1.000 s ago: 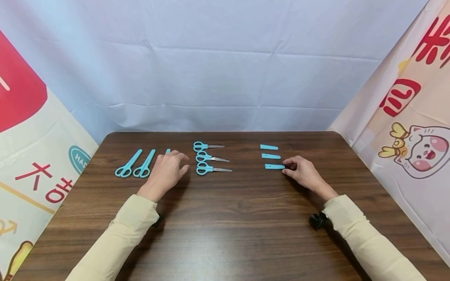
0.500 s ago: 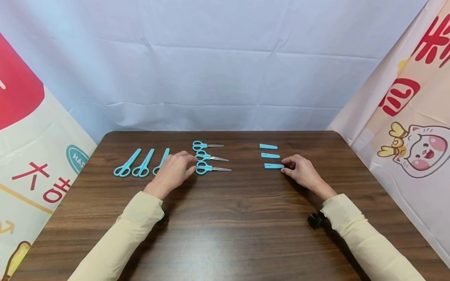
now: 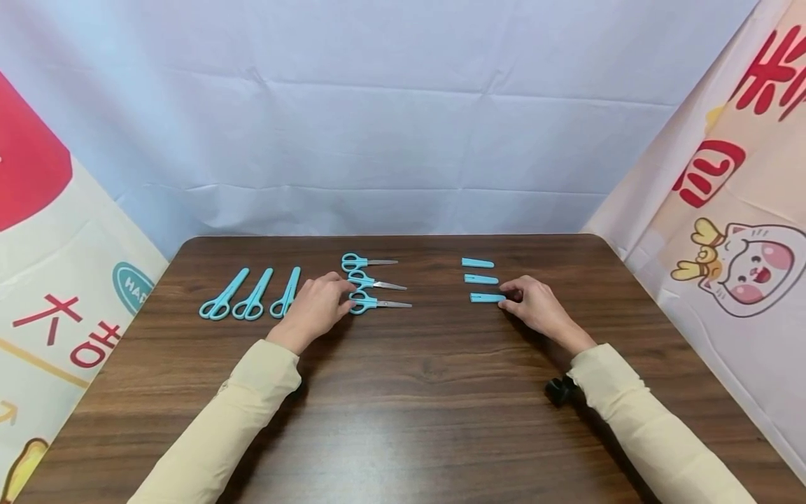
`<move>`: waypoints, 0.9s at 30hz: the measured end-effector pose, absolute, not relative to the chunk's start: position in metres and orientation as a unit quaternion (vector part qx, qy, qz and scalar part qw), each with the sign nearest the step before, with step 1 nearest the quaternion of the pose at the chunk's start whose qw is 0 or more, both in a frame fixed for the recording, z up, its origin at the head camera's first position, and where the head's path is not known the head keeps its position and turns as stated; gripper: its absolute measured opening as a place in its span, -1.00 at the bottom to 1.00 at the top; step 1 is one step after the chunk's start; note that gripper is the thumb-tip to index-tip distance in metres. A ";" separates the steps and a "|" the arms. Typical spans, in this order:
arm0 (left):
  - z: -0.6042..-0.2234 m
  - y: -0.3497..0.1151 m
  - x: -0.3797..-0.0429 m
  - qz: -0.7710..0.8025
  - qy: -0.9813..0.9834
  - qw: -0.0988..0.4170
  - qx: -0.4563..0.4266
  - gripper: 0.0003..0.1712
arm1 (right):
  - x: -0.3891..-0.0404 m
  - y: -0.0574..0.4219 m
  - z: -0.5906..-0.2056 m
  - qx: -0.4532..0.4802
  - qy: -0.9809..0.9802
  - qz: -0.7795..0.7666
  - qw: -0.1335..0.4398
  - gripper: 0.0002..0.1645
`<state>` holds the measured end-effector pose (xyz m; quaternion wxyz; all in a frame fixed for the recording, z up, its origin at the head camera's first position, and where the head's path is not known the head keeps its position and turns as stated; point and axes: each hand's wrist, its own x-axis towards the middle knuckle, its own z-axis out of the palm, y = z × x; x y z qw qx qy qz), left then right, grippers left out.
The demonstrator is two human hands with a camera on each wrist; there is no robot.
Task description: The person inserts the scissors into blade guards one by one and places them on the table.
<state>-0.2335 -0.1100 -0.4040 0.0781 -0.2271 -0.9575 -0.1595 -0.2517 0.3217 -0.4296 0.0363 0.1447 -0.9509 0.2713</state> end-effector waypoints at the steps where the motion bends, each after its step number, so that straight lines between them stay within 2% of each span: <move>1: -0.405 -0.109 -0.234 -0.156 -0.958 0.078 -0.228 -0.65 | -0.252 0.321 -0.430 0.145 -0.951 0.271 0.036 -0.63; 27: -0.408 -0.097 -0.241 -0.116 -0.966 0.037 -0.228 -0.71 | -0.256 0.318 -0.430 0.154 -0.953 0.259 0.030 -0.63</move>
